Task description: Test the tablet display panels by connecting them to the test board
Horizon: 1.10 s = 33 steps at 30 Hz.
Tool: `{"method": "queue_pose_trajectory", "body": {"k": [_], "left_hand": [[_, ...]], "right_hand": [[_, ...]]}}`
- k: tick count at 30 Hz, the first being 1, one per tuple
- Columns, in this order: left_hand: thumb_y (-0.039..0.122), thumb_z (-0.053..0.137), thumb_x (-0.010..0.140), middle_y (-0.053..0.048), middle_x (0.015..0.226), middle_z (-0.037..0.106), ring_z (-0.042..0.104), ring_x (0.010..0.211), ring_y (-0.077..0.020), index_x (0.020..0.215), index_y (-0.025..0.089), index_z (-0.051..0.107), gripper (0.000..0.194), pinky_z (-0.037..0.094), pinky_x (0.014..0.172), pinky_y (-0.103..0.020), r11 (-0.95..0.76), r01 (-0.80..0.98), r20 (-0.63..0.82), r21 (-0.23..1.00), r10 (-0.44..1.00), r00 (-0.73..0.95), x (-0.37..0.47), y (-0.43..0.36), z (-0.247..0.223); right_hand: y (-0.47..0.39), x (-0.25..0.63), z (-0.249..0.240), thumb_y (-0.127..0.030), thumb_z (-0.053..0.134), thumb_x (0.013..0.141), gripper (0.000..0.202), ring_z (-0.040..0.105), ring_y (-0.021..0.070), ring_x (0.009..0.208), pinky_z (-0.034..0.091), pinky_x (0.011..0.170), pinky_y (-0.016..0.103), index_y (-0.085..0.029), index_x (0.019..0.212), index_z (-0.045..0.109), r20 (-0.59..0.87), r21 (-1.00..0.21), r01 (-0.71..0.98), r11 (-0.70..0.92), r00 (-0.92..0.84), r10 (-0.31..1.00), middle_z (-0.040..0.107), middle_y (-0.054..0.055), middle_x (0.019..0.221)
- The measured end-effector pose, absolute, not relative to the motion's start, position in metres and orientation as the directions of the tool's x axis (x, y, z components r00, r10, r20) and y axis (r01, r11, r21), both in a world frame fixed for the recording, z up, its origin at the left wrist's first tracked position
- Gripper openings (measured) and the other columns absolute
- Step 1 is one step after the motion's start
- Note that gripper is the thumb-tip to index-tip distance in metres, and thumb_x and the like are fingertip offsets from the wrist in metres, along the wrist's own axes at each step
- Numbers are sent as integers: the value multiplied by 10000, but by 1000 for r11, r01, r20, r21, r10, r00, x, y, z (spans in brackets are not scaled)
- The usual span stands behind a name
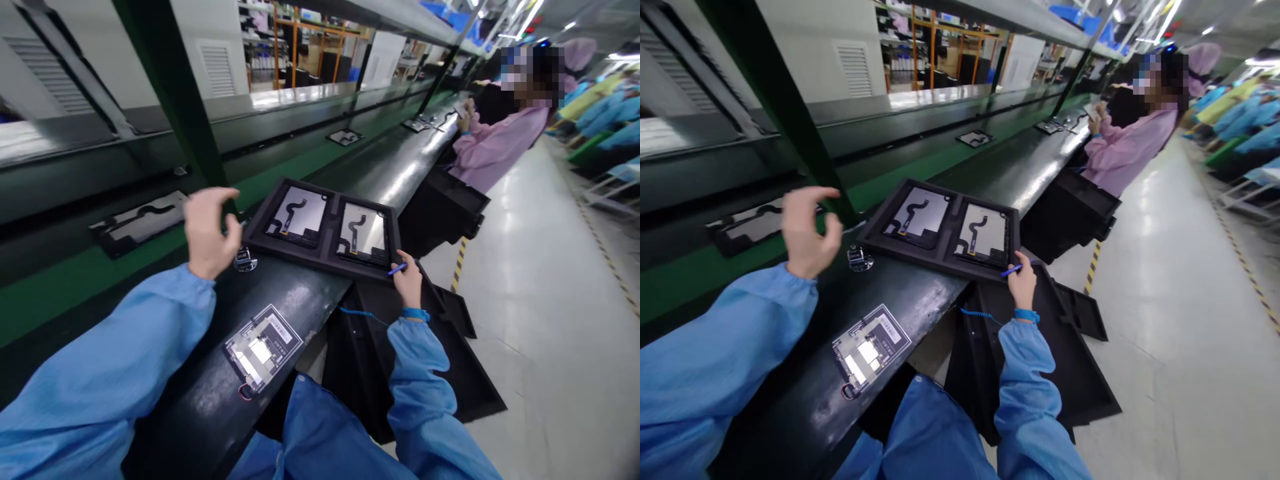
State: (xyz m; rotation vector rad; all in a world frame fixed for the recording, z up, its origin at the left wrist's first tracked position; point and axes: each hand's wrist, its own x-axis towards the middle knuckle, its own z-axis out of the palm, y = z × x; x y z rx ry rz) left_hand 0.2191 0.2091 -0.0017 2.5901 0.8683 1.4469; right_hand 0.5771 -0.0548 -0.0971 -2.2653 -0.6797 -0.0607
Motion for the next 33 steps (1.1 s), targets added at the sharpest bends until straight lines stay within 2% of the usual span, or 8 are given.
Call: {"method": "queue_pose_trajectory", "body": {"k": [3, 7, 12, 18, 21, 25, 28, 33], "left_hand": [[166, 484, 896, -115, 1139, 720, 642, 1090, -266, 1193, 139, 640, 336, 459, 1020, -395, -894, 307, 462, 327, 434, 773, 291, 170, -15], [168, 543, 908, -128, 1095, 722, 644, 1100, -260, 1081, 143, 684, 225, 465, 1022, -383, -892, 288, 225, 348, 378, 898, 373, 141, -46], [292, 620, 939, -134, 1245, 642, 573, 1221, -295, 1207, 128, 617, 315, 381, 1096, -542, -821, 442, 105, 361, 506, 856, 422, 116, -64], [277, 730, 816, -350, 1282, 585, 508, 1289, -465, 1275, -14, 516, 584, 270, 1126, -597, -689, 587, 56, 425, 667, 743, 442, 106, -62], [197, 764, 758, -367, 1293, 568, 494, 1303, -480, 1270, -24, 509, 613, 297, 1113, -579, -622, 606, 40, 496, 714, 699, 448, 112, -60], [179, 793, 742, -255, 1299, 588, 527, 1278, -408, 1276, 58, 539, 604, 370, 1088, -553, -495, 581, 0, 646, 761, 649, 453, 127, -56], [302, 720, 882, -116, 1190, 649, 640, 1074, -266, 1186, 141, 617, 359, 532, 932, -474, -364, 490, -69, 792, 744, 664, 461, 134, -53], [315, 646, 953, -73, 1049, 675, 670, 873, -187, 1122, 136, 642, 246, 590, 768, -372, -142, 299, -94, 944, 752, 652, 469, 128, -44]], "right_hand": [[-61, 552, -97, -287, 526, 818, 552, 676, 310, 908, 505, 895, 456, -172, 1349, 624, 237, -628, 499, -597, 854, 463, 728, 120, 917], [-68, 530, -97, -293, 504, 858, 539, 663, 291, 767, 507, 808, 417, -159, 1368, 613, 231, -605, 510, -611, 847, 478, 692, 82, 750], [-73, 523, -96, -292, 491, 887, 530, 683, 292, 802, 513, 815, 401, -166, 1392, 592, 236, -606, 534, -590, 829, 508, 718, 85, 803], [-76, 525, -99, -296, 484, 903, 522, 690, 274, 781, 528, 829, 397, -163, 1397, 583, 238, -631, 549, -548, 809, 537, 730, 81, 828], [-77, 526, -100, -293, 486, 904, 512, 691, 269, 782, 529, 832, 391, -168, 1391, 586, 239, -645, 548, -532, 807, 541, 730, 75, 824], [-78, 526, -101, -306, 492, 913, 501, 699, 287, 830, 526, 852, 404, -170, 1385, 588, 235, -662, 540, -520, 808, 540, 735, 82, 844], [-78, 525, -100, -318, 474, 932, 491, 704, 298, 870, 519, 868, 409, -178, 1389, 583, 233, -667, 534, -519, 811, 536, 734, 85, 849], [-79, 523, -100, -351, 450, 949, 480, 692, 269, 804, 521, 814, 372, -201, 1387, 575, 226, -689, 508, -517, 829, 512, 708, 46, 780]]}}
